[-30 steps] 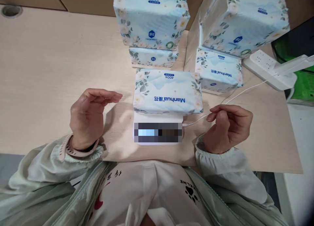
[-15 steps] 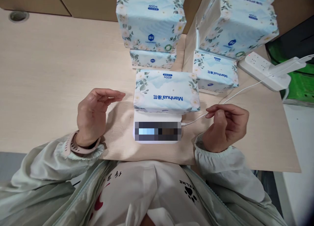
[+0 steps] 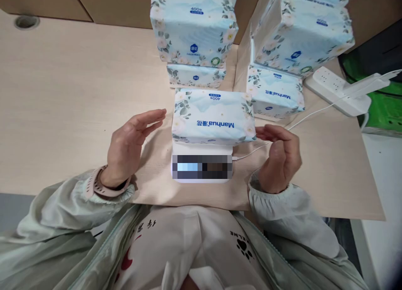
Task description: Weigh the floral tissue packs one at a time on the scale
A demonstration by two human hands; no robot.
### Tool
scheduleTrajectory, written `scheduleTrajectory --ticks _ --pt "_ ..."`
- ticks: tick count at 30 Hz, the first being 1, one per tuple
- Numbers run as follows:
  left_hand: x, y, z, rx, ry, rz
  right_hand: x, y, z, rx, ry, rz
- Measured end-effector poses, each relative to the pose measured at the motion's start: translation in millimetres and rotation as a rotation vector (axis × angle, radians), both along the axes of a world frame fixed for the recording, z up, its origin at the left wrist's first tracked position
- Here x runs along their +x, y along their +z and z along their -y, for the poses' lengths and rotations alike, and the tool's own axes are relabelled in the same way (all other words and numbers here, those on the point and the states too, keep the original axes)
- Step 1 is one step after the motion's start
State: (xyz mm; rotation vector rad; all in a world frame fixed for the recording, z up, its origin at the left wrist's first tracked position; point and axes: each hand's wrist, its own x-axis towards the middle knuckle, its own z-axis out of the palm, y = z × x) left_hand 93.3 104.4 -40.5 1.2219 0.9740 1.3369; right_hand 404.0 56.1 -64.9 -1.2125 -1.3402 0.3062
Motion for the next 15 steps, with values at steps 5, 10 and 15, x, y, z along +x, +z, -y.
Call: scheduleTrajectory --ticks 5,10,15 --pt "2.9 3.6 8.3 0.008 -0.276 -0.002 -3.5 5.3 1.6 -0.091 0.311 0.322" --pt "-28.5 1.7 10.7 0.323 -0.054 -0.162 -42.2 52.2 -21.7 -0.040 0.513 0.518" --pt "-78.1 -9.6 0.0 0.290 0.169 -0.398 -105.8 76.9 -72.4 -0.110 0.730 0.679"
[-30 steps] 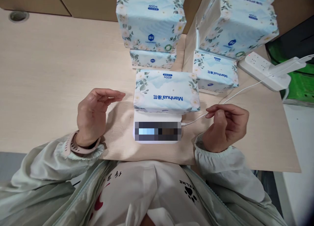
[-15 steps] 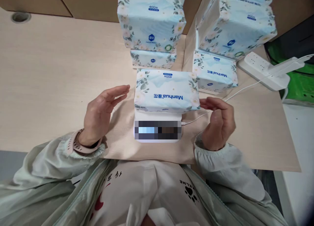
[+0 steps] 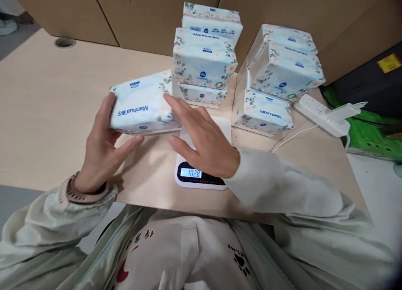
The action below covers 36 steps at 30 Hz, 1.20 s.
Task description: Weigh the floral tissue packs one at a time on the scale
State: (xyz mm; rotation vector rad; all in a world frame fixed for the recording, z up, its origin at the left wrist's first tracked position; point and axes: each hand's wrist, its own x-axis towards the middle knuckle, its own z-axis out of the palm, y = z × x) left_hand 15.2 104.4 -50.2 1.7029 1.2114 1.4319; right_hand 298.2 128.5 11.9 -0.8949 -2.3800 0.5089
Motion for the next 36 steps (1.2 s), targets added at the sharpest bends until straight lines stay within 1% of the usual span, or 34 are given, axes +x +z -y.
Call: scheduleTrajectory --ticks 2,4,6,7,8,10,13,15,16,18,19,20,21,22,23,25,26,27,28,29,30,32,33,34,36 --pt "-14.0 -5.7 -10.9 -0.027 0.094 -0.079 -23.3 -3.7 -20.2 -0.063 0.022 0.060" --pt "-23.0 -10.6 -27.7 -0.017 0.147 -0.139 -38.0 -9.6 -35.4 -0.147 0.022 0.133" --pt "-26.2 -12.4 -50.0 -0.032 0.157 -0.143 -40.1 -13.6 -41.7 -0.212 -0.002 0.184" --pt "-25.7 -11.7 -62.9 -0.051 0.151 -0.132 -36.0 -14.3 -40.6 -0.223 -0.014 0.188" --pt "-23.9 -10.1 -76.7 -0.071 0.140 -0.124 -29.0 -14.2 -36.6 -0.213 -0.020 0.173" --pt "-17.6 -4.8 -106.2 -0.109 0.108 -0.131 -8.1 -12.4 -21.8 -0.134 -0.028 0.087" --pt "-5.8 3.2 -148.9 -0.174 0.058 -0.187 31.6 -11.4 6.9 0.074 -0.086 -0.107" --pt "2.2 7.2 -166.9 -0.154 0.113 -0.218 60.1 -16.4 20.7 0.264 -0.209 -0.234" --pt "6.9 9.5 -169.6 -0.091 0.170 -0.232 75.2 -21.2 24.4 0.360 -0.307 -0.291" --pt "19.9 16.9 -159.6 0.112 0.290 -0.251 107.7 -34.8 24.6 0.491 -0.574 -0.427" --pt "29.2 22.6 -147.6 0.237 0.326 -0.244 124.9 -42.9 21.4 0.511 -0.722 -0.513" --pt "41.0 29.6 -132.4 0.335 0.323 -0.223 142.3 -51.4 16.6 0.499 -0.853 -0.603" --pt "55.5 37.4 -115.9 0.407 0.285 -0.174 159.2 -59.9 10.6 0.456 -0.958 -0.689" --pt "72.5 45.6 -100.1 0.440 0.204 -0.083 174.9 -68.1 3.9 0.394 -1.041 -0.768" --pt "91.6 53.2 -86.9 0.351 0.048 0.017 188.6 -76.0 -2.9 0.314 -1.105 -0.831" --pt "133.6 63.9 -73.6 -0.023 -0.295 0.159 208.3 -90.2 -15.2 0.131 -1.191 -0.894" --pt "154.7 65.9 -74.2 -0.221 -0.418 0.195 213.9 -96.5 -20.1 0.051 -1.217 -0.905" --pt "175.0 65.8 -79.1 -0.381 -0.499 0.212 216.9 -102.0 -24.1 -0.007 -1.230 -0.908" --pt "193.5 64.0 -86.9 -0.501 -0.547 0.212 217.8 -106.7 -27.0 -0.041 -1.227 -0.907" --pt "209.8 61.2 -96.1 -0.583 -0.576 0.200 216.9 -110.2 -28.8 -0.060 -1.214 -0.905" --pt "223.0 58.2 -105.1 -0.633 -0.607 0.184 214.8 -112.1 -29.4 -0.066 -1.201 -0.907" --pt "237.9 54.7 -116.2 -0.650 -0.690 0.167 207.3 -109.9 -25.8 -0.072 -1.179 -0.916" --pt "238.6 55.4 -116.5 -0.621 -0.743 0.170 201.8 -105.3 -21.2 -0.068 -1.170 -0.919" --pt "234.5 57.8 -112.7 -0.566 -0.786 0.179 195.0 -98.6 -14.7 -0.051 -1.157 -0.921" --pt "212.7 67.1 -94.2 -0.422 -0.804 0.180 176.9 -80.8 3.0 0.034 -1.104 -0.930"
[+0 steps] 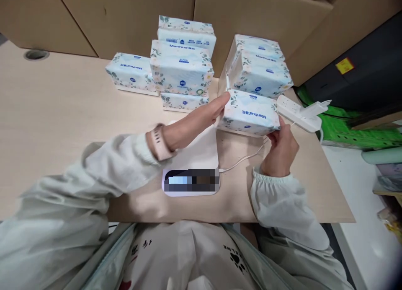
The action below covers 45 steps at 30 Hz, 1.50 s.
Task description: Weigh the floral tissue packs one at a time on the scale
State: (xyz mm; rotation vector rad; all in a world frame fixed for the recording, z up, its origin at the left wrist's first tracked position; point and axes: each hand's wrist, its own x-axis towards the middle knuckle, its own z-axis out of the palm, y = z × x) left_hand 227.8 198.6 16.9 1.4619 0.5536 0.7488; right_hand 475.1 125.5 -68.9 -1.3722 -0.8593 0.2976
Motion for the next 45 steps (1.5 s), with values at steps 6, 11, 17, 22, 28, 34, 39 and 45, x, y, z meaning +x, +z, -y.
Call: scheduleTrajectory --ticks 6,11,17,22,28,34,39,45 --pt "-112.9 18.6 78.6 0.066 0.171 -0.160 -62.2 29.0 54.1 0.200 0.219 0.150" --pt "-156.5 0.1 104.3 -0.106 0.282 -0.218 -77.4 10.9 73.8 -0.033 0.452 0.320" --pt "-140.5 -24.8 105.2 0.175 0.679 -0.107 -78.0 -1.0 67.8 -0.021 0.414 0.314" --pt "-129.8 -39.6 97.8 0.076 0.856 0.015 -83.7 3.5 57.9 0.091 0.235 0.231" --pt "-130.6 -41.6 93.7 0.022 0.921 0.066 -87.2 12.8 56.7 0.126 0.183 0.248" --pt "-131.3 -41.9 92.1 0.038 0.925 0.068 -84.9 12.3 57.2 0.153 0.240 0.238" --pt "-136.1 -44.8 89.9 0.101 0.853 0.084 -82.9 12.0 58.0 0.167 0.255 0.271" --pt "-137.0 -45.5 89.1 0.100 0.821 0.101 -85.0 14.5 58.3 0.142 0.254 0.283"
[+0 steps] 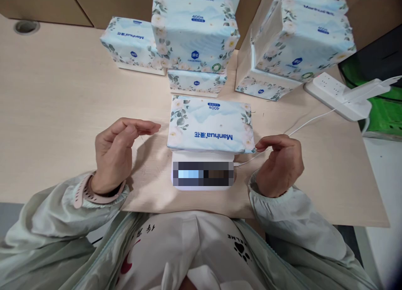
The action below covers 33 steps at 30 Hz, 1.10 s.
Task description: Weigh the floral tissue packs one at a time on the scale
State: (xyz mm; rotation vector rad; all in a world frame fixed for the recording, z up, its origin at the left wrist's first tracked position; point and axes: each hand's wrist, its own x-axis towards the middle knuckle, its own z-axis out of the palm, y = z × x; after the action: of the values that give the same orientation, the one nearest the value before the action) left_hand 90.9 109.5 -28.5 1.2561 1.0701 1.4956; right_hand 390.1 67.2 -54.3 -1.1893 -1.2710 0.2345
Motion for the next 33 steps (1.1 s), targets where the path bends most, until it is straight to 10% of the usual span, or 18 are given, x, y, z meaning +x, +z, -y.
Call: scheduleTrajectory --ticks 33 --pt "-0.9 1.0 -0.2 -0.002 0.007 -0.016 0.0 -1.7 -1.2 0.021 0.022 -0.069"
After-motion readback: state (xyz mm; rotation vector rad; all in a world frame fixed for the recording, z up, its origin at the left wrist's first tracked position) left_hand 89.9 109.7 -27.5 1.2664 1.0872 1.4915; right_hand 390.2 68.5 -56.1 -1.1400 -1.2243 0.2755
